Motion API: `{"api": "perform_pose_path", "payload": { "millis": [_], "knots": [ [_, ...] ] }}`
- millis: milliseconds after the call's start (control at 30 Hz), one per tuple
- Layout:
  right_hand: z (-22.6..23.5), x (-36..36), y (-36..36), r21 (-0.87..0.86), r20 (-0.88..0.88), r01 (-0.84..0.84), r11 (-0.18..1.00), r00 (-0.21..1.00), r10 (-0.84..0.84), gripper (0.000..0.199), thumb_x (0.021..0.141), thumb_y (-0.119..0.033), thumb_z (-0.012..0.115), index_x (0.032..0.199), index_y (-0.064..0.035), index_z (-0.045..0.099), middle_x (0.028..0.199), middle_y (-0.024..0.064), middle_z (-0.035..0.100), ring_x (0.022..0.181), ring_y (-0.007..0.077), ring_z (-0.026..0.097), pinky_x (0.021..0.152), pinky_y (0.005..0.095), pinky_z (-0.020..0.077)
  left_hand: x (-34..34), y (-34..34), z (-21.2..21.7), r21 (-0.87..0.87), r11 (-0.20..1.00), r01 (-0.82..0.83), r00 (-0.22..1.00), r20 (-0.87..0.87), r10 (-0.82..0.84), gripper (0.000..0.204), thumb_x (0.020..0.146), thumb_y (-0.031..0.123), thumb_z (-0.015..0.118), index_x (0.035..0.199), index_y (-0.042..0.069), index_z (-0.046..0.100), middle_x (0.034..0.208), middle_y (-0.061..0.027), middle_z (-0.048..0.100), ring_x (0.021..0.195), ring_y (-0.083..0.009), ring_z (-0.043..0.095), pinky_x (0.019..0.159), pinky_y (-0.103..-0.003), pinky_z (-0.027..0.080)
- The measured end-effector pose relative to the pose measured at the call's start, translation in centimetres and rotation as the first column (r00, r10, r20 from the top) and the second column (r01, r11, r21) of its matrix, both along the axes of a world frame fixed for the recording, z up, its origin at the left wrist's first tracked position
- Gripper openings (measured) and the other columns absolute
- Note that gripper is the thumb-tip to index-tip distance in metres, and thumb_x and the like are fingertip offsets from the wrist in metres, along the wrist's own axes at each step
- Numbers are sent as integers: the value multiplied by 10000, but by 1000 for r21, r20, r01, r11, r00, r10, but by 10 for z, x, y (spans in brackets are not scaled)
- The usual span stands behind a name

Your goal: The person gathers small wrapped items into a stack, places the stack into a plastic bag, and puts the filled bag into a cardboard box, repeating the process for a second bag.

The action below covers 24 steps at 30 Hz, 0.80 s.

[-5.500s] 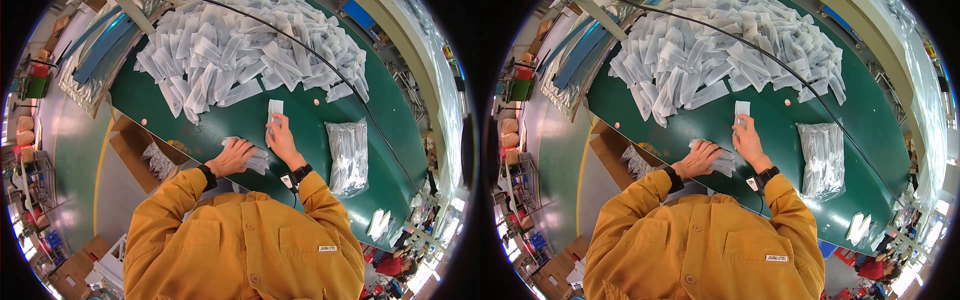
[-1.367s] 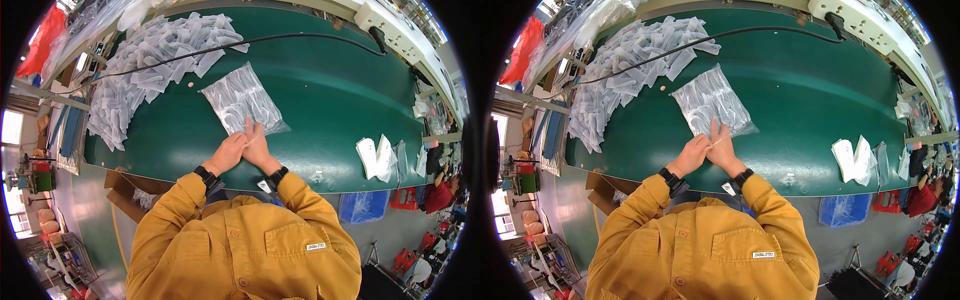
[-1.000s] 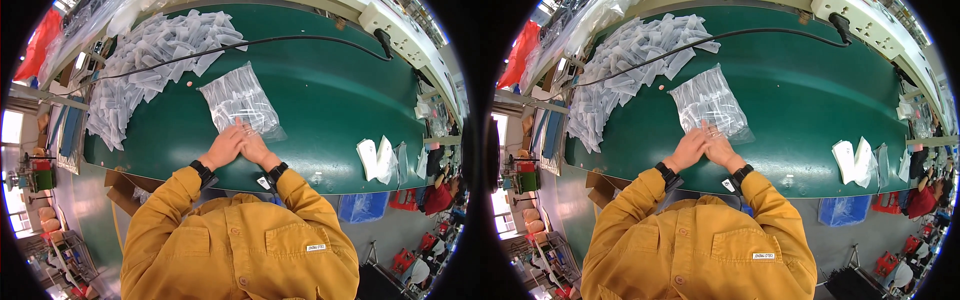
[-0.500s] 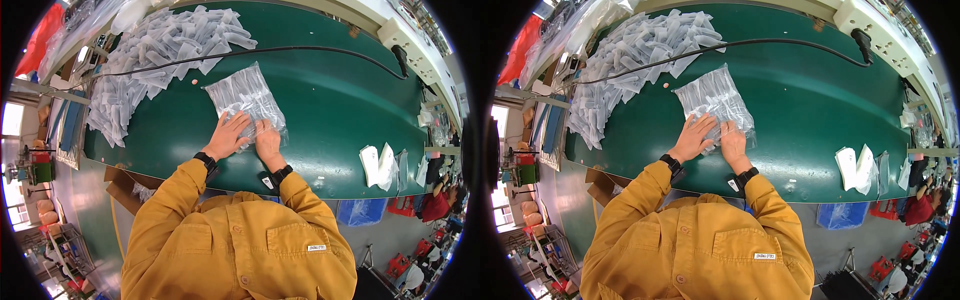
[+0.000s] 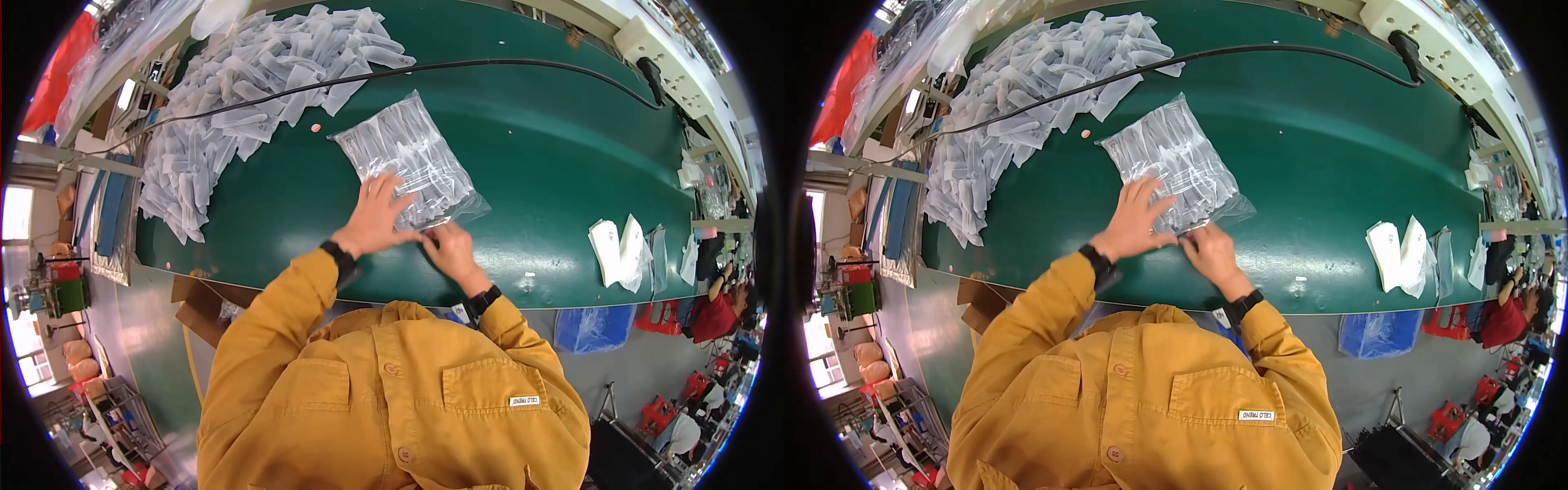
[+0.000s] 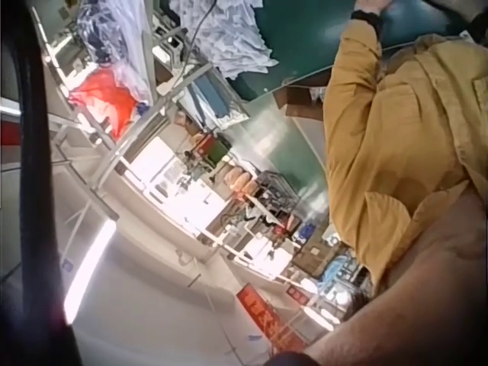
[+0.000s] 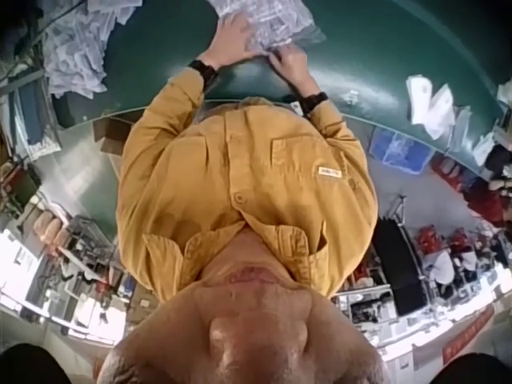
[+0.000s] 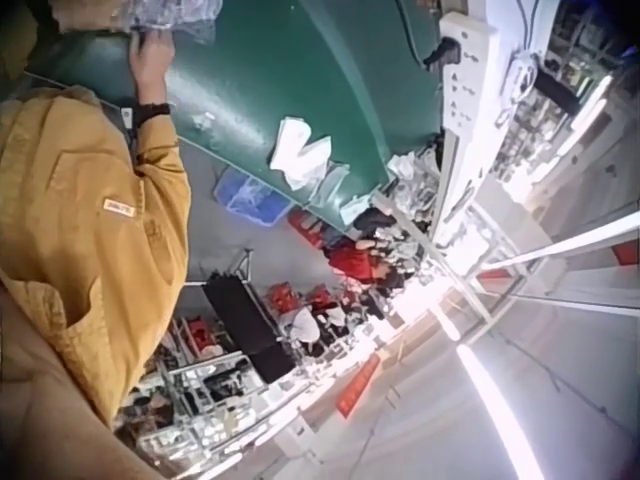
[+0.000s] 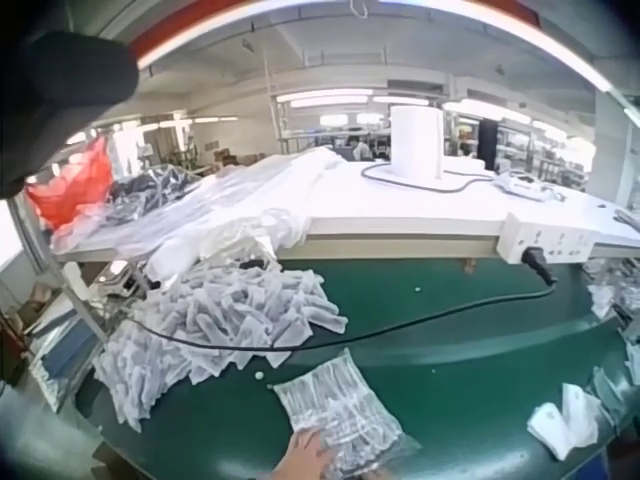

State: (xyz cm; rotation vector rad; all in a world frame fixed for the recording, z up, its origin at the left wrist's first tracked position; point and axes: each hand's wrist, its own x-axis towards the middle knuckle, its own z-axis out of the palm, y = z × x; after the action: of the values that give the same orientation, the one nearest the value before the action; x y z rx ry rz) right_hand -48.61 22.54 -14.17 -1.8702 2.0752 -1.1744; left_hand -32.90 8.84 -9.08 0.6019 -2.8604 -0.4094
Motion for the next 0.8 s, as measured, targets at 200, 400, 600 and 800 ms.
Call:
{"api": "perform_pose_path", "payload": {
  "millis": [200, 400, 600, 800],
  "knots": [
    [-33, 18, -10, 24, 44, -229, 973, 973, 228, 146, 831, -185, 664, 787, -48, 643, 720, 139, 627, 656, 342, 628, 614, 430, 511, 18, 31, -33, 168, 983, 79, 968, -247, -36, 186, 823, 73, 621, 986, 21, 549, 950, -137, 526, 908, -325, 539, 791, -450, 454],
    [-58, 30, -46, 234, -128, -134, 963, 978, 167, 153, 811, -198, 653, 748, -58, 652, 703, 149, 638, 680, 351, 637, 612, 441, 512, 20, 35, -28, 191, 976, 103, 937, -347, -31, 149, 772, -14, 585, 890, 32, 506, 865, -137, 511, 843, -337, 557, 737, -401, 480],
    [-36, 31, -32, 207, 17, -11, 978, 1000, 7, 162, 817, -180, 623, 739, -40, 647, 726, 180, 644, 655, 366, 636, 581, 464, 507, 34, 28, -30, 150, 989, -4, 948, -313, 51, 191, 751, -38, 571, 919, 25, 507, 875, -151, 512, 846, -351, 556, 741, -423, 478],
    [-64, -49, -37, 200, -124, 315, 928, 947, -295, 213, 856, -168, 592, 707, -21, 634, 726, 200, 638, 646, 380, 633, 585, 481, 506, 21, 34, -42, 218, 972, 91, 961, -274, -28, 110, 823, -11, 578, 887, 14, 492, 884, -165, 519, 838, -373, 548, 730, -434, 471]
  ]
}}
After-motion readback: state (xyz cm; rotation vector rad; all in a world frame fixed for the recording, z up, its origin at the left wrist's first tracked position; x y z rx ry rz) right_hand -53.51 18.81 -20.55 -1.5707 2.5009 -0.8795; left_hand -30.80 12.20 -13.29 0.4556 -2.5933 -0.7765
